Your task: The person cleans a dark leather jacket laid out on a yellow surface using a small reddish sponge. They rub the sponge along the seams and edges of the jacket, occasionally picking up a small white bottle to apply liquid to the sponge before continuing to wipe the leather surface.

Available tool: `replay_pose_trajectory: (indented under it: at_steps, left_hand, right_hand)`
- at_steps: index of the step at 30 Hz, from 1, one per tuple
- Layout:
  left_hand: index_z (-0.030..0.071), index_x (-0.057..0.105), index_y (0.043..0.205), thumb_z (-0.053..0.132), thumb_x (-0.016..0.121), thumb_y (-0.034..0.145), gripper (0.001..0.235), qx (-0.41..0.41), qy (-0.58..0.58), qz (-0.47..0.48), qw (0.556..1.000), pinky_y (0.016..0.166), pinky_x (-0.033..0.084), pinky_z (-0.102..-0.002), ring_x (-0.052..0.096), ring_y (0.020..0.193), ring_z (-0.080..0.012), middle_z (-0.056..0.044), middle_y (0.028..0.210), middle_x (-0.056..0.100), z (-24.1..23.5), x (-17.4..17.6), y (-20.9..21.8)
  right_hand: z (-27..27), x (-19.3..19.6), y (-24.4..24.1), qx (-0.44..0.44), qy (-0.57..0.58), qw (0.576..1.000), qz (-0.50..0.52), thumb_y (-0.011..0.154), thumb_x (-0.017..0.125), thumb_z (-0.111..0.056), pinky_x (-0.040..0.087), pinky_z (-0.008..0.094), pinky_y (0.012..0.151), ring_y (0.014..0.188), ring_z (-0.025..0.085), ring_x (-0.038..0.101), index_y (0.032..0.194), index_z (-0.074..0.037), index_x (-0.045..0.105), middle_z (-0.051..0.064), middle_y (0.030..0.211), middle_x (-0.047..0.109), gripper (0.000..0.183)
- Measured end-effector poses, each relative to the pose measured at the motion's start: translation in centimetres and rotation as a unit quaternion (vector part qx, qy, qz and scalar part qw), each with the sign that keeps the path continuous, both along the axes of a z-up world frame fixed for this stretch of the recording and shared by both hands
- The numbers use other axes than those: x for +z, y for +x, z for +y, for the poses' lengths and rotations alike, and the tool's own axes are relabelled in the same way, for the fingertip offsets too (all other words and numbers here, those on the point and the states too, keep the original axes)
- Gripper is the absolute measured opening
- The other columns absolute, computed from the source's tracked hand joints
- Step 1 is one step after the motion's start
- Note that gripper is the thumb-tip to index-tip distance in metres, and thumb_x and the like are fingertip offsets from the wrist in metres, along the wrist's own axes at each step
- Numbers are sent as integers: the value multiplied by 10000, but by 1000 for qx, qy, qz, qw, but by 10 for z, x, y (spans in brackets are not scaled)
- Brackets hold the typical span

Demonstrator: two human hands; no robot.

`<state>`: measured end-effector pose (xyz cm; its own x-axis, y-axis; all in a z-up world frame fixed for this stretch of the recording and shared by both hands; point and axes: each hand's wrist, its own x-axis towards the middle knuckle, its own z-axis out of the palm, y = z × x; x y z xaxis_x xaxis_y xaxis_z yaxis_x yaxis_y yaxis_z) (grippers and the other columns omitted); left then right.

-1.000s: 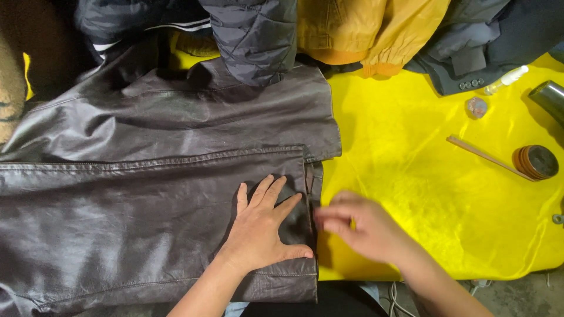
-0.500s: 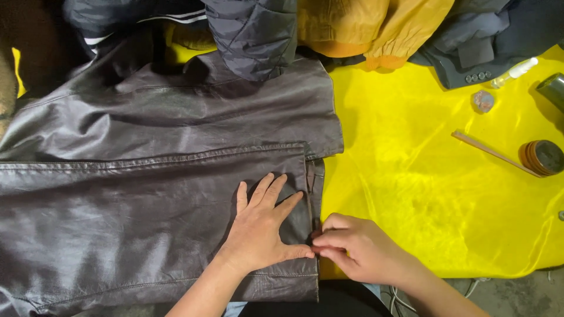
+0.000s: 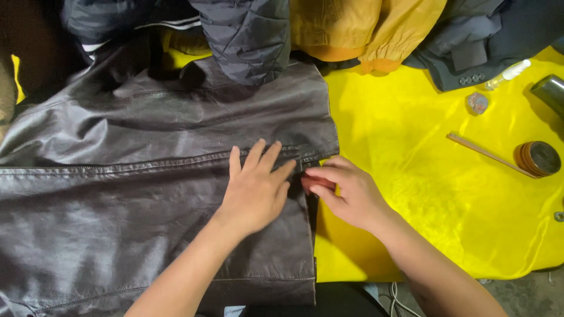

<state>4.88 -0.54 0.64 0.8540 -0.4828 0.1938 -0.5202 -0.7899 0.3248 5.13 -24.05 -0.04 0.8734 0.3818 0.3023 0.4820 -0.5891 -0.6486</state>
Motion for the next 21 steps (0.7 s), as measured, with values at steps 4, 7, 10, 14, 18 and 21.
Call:
replay_pose_trajectory:
  at_steps: [4, 7, 10, 14, 18, 21]
  left_hand:
    - [214, 613, 1426, 303, 574, 971, 466, 28, 20, 63, 997, 1147, 96, -735, 273, 1509, -411, -166, 1564, 438, 1, -16, 18]
    - [213, 580, 1461, 341, 582, 980, 498, 19, 18, 66, 997, 1154, 87, -724, 266, 1512, -413, -179, 1579, 417, 3, -20, 11]
    - [201, 577, 1463, 355, 574, 989, 498, 16, 6, 71, 997, 1161, 64, -714, 254, 1516, -409, -181, 1583, 408, 4, -18, 11]
    - [194, 549, 1482, 379, 553, 1003, 514, 14, 6, 81, 997, 1173, 18, -694, 224, 1527, -400, -180, 1593, 384, 4, -21, 12]
    - [203, 528, 1501, 387, 530, 1015, 519, 14, 13, 102, 995, 1176, 9, -699, 210, 1532, -402, -178, 1607, 369, 5, -18, 12]
    - [215, 523, 1509, 398, 530, 1016, 526, 16, 13, 98, 995, 1180, 13, -703, 205, 1538, -398, -168, 1617, 365, 4, -21, 12]
  right_hand:
    - [17, -13, 2, -13, -38, 999, -36, 868, 772, -261, 566, 386, 666, 738, 281, 692, 1104, -184, 775, 74, 897, 676, 248]
    - [22, -21, -24, -6, -57, 998, -11, 875, 744, -271, 570, 356, 625, 682, 251, 695, 1040, -209, 794, 41, 847, 678, 183]
    - [21, -6, -40, 23, -60, 998, 28, 873, 727, -247, 577, 325, 604, 640, 225, 701, 997, -196, 812, 31, 827, 694, 159]
    - [8, 19, -43, 97, -58, 988, 100, 829, 764, -225, 597, 394, 610, 658, 324, 724, 993, -147, 822, 101, 852, 728, 191]
    - [5, 5, -20, 62, -28, 995, 78, 858, 744, -220, 584, 410, 641, 704, 307, 725, 1085, -177, 809, 113, 875, 722, 240]
    - [10, -14, -20, -8, -73, 997, -10, 865, 759, -294, 571, 382, 729, 831, 266, 709, 1161, -216, 768, 49, 992, 695, 307]
